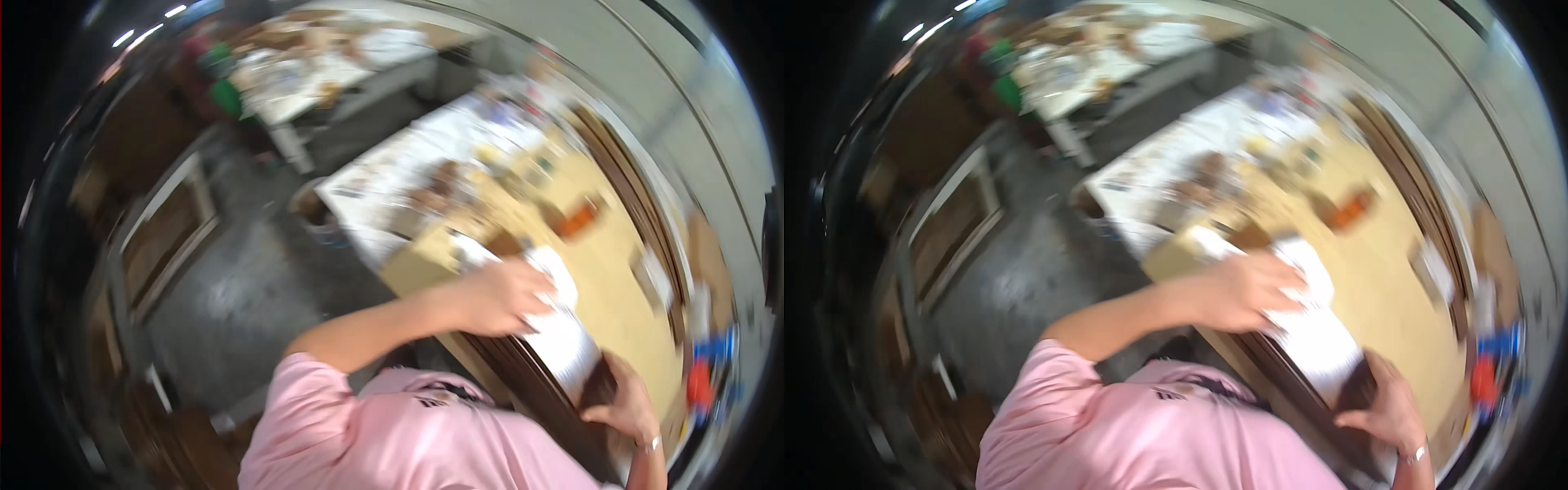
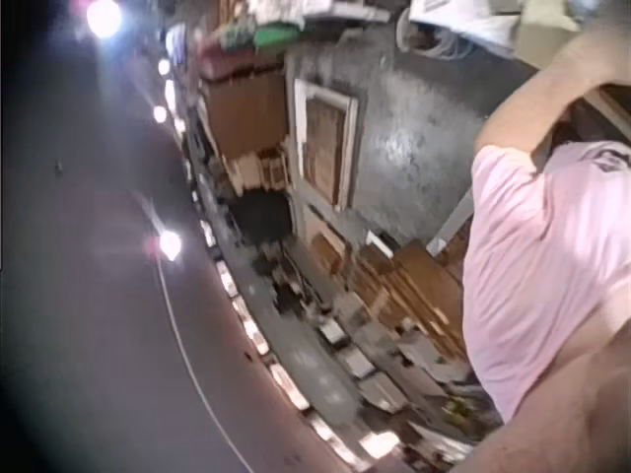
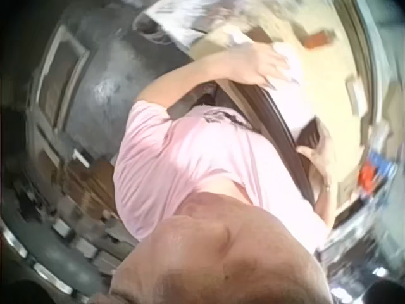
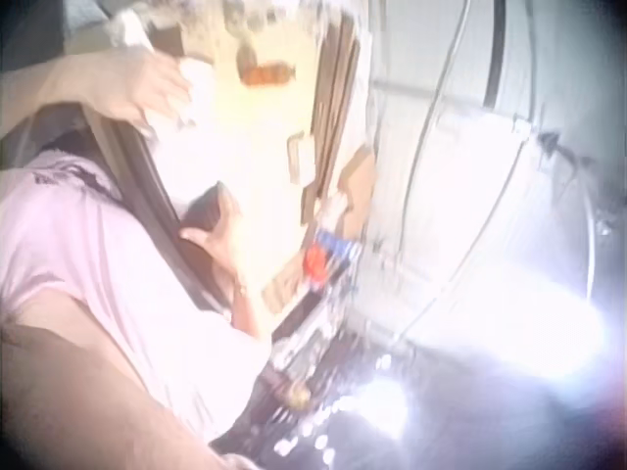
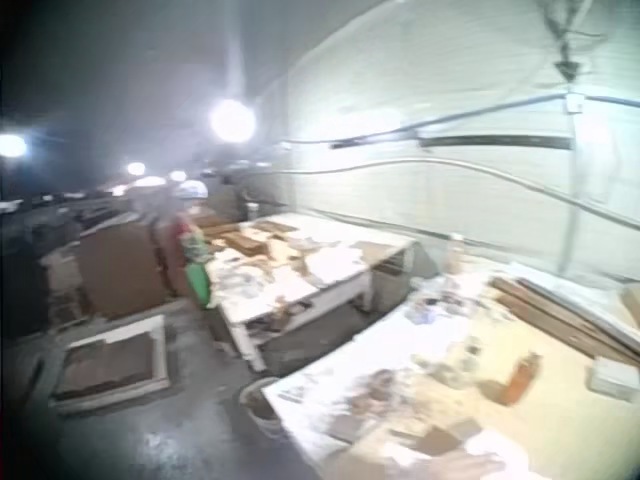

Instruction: The person rubs a small rectangular block along the edges and surfaces of a large dark wooden component, then wipes the component and the block with a white cloth, occasionally applying liquid from a bottle to the cloth.

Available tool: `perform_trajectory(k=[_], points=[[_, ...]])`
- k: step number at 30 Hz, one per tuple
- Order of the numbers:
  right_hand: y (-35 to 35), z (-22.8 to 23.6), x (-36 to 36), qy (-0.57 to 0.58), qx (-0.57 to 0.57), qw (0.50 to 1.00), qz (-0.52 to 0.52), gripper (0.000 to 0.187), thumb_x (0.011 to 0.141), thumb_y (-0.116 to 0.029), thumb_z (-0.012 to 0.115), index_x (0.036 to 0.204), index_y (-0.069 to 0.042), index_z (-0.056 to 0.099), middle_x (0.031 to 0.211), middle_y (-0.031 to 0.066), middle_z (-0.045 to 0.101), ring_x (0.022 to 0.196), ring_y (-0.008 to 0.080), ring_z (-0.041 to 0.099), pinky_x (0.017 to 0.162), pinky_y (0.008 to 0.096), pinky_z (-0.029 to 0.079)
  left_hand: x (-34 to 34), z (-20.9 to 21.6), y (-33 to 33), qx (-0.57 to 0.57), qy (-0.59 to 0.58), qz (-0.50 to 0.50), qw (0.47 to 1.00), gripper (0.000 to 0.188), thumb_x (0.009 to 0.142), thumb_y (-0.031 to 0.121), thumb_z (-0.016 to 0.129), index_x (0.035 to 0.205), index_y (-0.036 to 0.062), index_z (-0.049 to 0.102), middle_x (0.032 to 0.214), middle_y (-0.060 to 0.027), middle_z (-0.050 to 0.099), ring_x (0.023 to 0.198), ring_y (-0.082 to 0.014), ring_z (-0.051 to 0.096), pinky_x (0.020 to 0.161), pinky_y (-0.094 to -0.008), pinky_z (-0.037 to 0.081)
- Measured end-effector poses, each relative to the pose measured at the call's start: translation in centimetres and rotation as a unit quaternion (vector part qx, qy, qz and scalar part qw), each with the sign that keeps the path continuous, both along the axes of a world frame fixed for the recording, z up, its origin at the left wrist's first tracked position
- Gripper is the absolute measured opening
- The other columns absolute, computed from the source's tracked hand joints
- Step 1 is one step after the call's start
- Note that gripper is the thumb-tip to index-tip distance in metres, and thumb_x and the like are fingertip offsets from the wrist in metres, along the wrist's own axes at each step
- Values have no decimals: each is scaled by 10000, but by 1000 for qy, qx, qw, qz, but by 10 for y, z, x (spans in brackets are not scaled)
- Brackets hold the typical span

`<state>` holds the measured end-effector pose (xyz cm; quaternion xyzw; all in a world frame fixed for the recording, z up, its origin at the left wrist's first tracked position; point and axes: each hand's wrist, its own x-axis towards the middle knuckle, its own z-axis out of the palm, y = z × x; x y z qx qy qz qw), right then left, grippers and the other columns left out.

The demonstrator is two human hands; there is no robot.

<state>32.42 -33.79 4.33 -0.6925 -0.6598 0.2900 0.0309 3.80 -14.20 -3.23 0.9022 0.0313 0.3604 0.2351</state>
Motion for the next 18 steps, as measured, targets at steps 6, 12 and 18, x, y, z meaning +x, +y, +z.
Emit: perform_trajectory(k=[6,12,18], points=[[-50,-28,-19,-109,153,976,-108,1087,491,-289,918,1383,47,397,1350,227,498,1259,384,470,1077,438,384,64,15,-59,-2,31,24,999,431,698,195,783,1108,93,697,1184,-117,666,1119,-291,630,959,-427,501],[-68,-43,-18,-86,248,960,-103,937,529,-256,886,1305,50,459,1207,211,573,1120,392,540,998,443,419,44,-4,-61,66,58,58,994,365,735,131,709,1093,60,696,1205,-160,665,1127,-323,631,985,-430,487],[-63,-49,-18,-74,264,956,-104,888,542,-249,886,1268,55,475,1174,199,579,1102,365,549,977,427,426,-24,12,-28,-286,-34,321,902,277,916,44,624,1179,-30,670,1144,-161,701,1074,-253,661,965,-353,496]])
